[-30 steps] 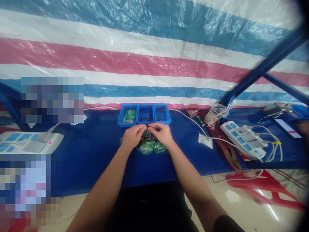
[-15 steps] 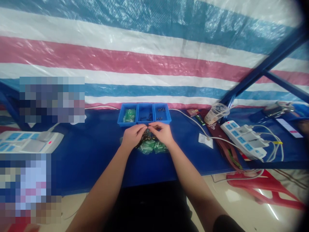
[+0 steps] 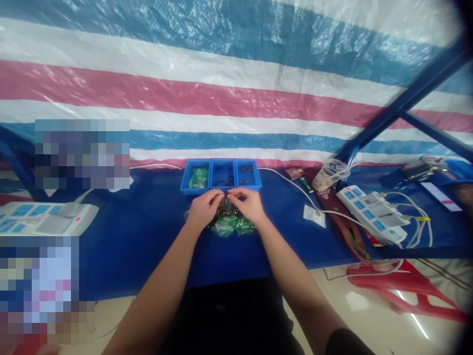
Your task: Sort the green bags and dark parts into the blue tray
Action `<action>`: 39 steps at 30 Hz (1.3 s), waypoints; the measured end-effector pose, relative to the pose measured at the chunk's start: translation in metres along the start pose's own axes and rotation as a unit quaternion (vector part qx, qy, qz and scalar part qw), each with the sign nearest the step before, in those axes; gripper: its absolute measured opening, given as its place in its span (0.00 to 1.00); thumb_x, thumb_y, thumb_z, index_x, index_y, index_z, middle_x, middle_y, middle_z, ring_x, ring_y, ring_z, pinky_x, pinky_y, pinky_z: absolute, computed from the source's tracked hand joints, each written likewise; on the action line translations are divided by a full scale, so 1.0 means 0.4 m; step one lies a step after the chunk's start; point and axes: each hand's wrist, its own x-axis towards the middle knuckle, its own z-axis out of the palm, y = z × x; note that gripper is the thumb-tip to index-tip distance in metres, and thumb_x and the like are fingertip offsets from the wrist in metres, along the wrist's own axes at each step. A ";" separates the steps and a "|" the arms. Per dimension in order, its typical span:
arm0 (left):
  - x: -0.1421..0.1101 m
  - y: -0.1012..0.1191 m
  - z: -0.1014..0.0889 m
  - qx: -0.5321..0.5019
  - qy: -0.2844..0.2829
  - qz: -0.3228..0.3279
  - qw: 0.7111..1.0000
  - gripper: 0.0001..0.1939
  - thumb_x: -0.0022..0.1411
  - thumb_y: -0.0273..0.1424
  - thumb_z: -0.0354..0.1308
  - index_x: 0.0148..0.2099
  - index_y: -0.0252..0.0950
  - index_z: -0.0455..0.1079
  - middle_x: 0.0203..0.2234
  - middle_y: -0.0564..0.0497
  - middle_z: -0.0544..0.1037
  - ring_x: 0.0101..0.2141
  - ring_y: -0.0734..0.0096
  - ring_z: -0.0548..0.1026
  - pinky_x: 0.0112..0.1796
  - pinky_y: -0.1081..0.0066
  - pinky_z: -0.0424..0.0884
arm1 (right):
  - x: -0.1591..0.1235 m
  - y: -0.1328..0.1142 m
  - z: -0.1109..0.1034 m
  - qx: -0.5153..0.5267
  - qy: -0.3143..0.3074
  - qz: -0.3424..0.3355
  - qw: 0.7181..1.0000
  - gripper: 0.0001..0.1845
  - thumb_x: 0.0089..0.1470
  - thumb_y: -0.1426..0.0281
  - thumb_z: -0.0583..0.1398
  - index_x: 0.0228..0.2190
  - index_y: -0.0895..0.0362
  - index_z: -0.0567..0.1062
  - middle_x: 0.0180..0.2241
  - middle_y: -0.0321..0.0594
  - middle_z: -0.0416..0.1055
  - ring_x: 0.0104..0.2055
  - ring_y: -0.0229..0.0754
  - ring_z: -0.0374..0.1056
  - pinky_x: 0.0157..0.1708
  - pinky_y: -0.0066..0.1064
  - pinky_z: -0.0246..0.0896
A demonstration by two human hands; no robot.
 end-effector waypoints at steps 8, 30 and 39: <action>-0.003 0.007 -0.006 -0.022 -0.046 -0.035 0.998 0.13 0.67 0.41 0.51 0.44 0.40 0.73 0.28 0.54 0.79 0.27 0.74 0.75 0.32 0.75 0.69 | -0.001 -0.011 -0.001 0.001 0.003 -0.007 1.000 0.10 0.51 0.64 0.66 0.35 0.56 0.80 0.32 0.41 0.80 0.31 0.42 0.76 0.33 0.32 0.71; 0.001 0.003 -0.002 -0.008 -0.011 0.005 1.000 0.14 0.67 0.40 0.52 0.43 0.41 0.76 0.38 0.53 0.82 0.35 0.71 0.78 0.41 0.73 0.71 | -0.004 -0.020 -0.002 -0.020 -0.002 -0.020 1.000 0.10 0.51 0.63 0.65 0.35 0.56 0.81 0.32 0.41 0.80 0.31 0.41 0.75 0.32 0.32 0.70; -0.002 0.008 -0.001 -0.003 -0.001 -0.018 1.000 0.15 0.64 0.43 0.55 0.46 0.40 0.76 0.31 0.53 0.81 0.28 0.74 0.76 0.34 0.75 0.70 | -0.004 -0.018 -0.005 -0.030 0.012 -0.018 0.999 0.10 0.51 0.63 0.65 0.34 0.56 0.81 0.32 0.41 0.80 0.32 0.42 0.76 0.33 0.32 0.71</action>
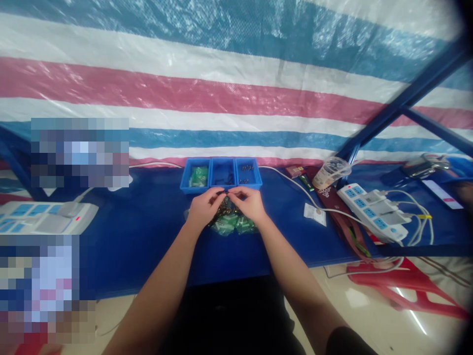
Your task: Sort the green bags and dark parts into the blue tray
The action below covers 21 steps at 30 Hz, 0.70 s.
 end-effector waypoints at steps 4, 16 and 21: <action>0.001 -0.004 0.002 -0.003 -0.008 0.010 1.000 0.14 0.66 0.41 0.54 0.43 0.40 0.77 0.35 0.52 0.82 0.33 0.71 0.78 0.39 0.74 0.71 | -0.001 -0.001 -0.002 0.001 -0.001 -0.008 1.000 0.10 0.51 0.64 0.65 0.34 0.56 0.81 0.32 0.41 0.80 0.31 0.42 0.76 0.33 0.32 0.71; 0.000 0.000 0.000 0.002 0.006 0.008 1.000 0.15 0.65 0.42 0.56 0.45 0.40 0.76 0.31 0.53 0.81 0.28 0.75 0.76 0.34 0.75 0.71 | 0.001 0.000 0.000 -0.006 0.000 -0.011 1.000 0.10 0.51 0.64 0.64 0.35 0.55 0.81 0.32 0.41 0.80 0.31 0.42 0.76 0.33 0.32 0.71; 0.001 -0.005 0.001 -0.006 -0.004 0.015 1.000 0.14 0.66 0.41 0.54 0.43 0.40 0.77 0.35 0.52 0.82 0.33 0.72 0.78 0.40 0.74 0.72 | 0.000 -0.002 -0.003 -0.004 -0.004 -0.011 1.000 0.10 0.51 0.64 0.65 0.35 0.55 0.81 0.32 0.41 0.80 0.31 0.41 0.75 0.32 0.32 0.71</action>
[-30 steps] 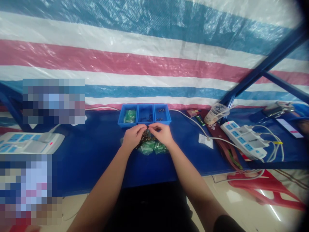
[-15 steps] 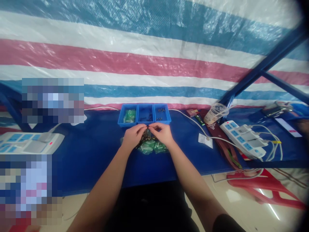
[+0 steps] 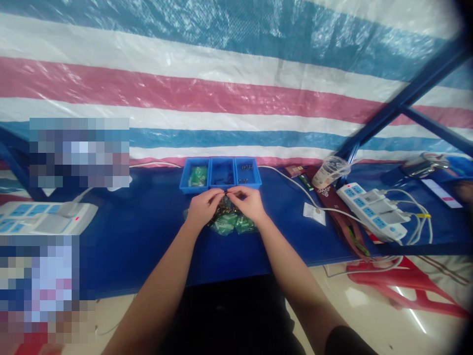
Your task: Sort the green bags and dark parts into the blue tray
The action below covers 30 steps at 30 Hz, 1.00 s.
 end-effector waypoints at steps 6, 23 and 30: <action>0.000 0.002 -0.006 -0.009 -0.020 -0.011 1.000 0.14 0.67 0.40 0.52 0.44 0.40 0.76 0.36 0.52 0.82 0.35 0.70 0.79 0.38 0.73 0.72 | -0.002 0.000 0.003 -0.002 -0.009 0.003 1.000 0.10 0.51 0.64 0.64 0.35 0.55 0.81 0.32 0.40 0.80 0.32 0.41 0.75 0.33 0.31 0.71; 0.003 -0.001 -0.003 0.009 -0.008 0.023 1.000 0.14 0.67 0.40 0.52 0.44 0.40 0.77 0.40 0.51 0.82 0.41 0.66 0.79 0.46 0.69 0.72 | 0.000 0.005 0.003 0.002 -0.005 -0.002 1.000 0.10 0.51 0.64 0.64 0.36 0.55 0.81 0.33 0.40 0.80 0.32 0.41 0.75 0.33 0.32 0.71; 0.002 0.004 -0.001 0.016 0.007 0.026 1.000 0.15 0.66 0.41 0.54 0.44 0.41 0.77 0.39 0.51 0.82 0.38 0.68 0.80 0.43 0.71 0.73 | 0.000 0.010 0.002 0.001 -0.004 0.009 1.000 0.10 0.51 0.64 0.64 0.35 0.55 0.81 0.32 0.40 0.80 0.31 0.41 0.75 0.32 0.31 0.71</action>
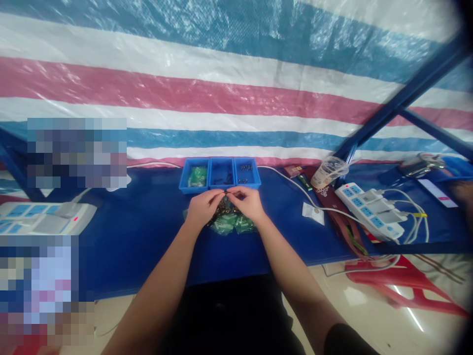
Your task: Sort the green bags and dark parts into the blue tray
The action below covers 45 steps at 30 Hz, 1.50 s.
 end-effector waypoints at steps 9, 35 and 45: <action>-0.001 0.002 0.000 0.000 -0.015 -0.006 1.000 0.15 0.66 0.41 0.54 0.44 0.40 0.77 0.38 0.52 0.82 0.36 0.70 0.79 0.40 0.73 0.72 | 0.003 -0.010 -0.005 -0.003 0.002 0.000 1.000 0.10 0.51 0.65 0.64 0.35 0.56 0.81 0.32 0.41 0.80 0.31 0.41 0.75 0.33 0.31 0.70; 0.014 -0.007 -0.010 0.120 0.090 -0.068 0.986 0.15 0.66 0.38 0.53 0.46 0.39 0.77 0.26 0.52 0.81 0.27 0.71 0.77 0.31 0.73 0.65 | 0.029 0.033 -0.101 -0.370 -0.109 0.137 0.912 0.11 0.54 0.61 0.62 0.37 0.50 0.81 0.31 0.37 0.78 0.32 0.40 0.72 0.33 0.28 0.60; 0.004 -0.001 -0.005 0.100 0.057 -0.056 0.992 0.15 0.66 0.38 0.53 0.46 0.39 0.77 0.28 0.51 0.81 0.29 0.71 0.77 0.31 0.74 0.67 | 0.020 0.029 -0.071 -0.384 -0.128 0.113 0.907 0.09 0.57 0.65 0.58 0.34 0.52 0.79 0.28 0.36 0.76 0.31 0.39 0.70 0.30 0.26 0.56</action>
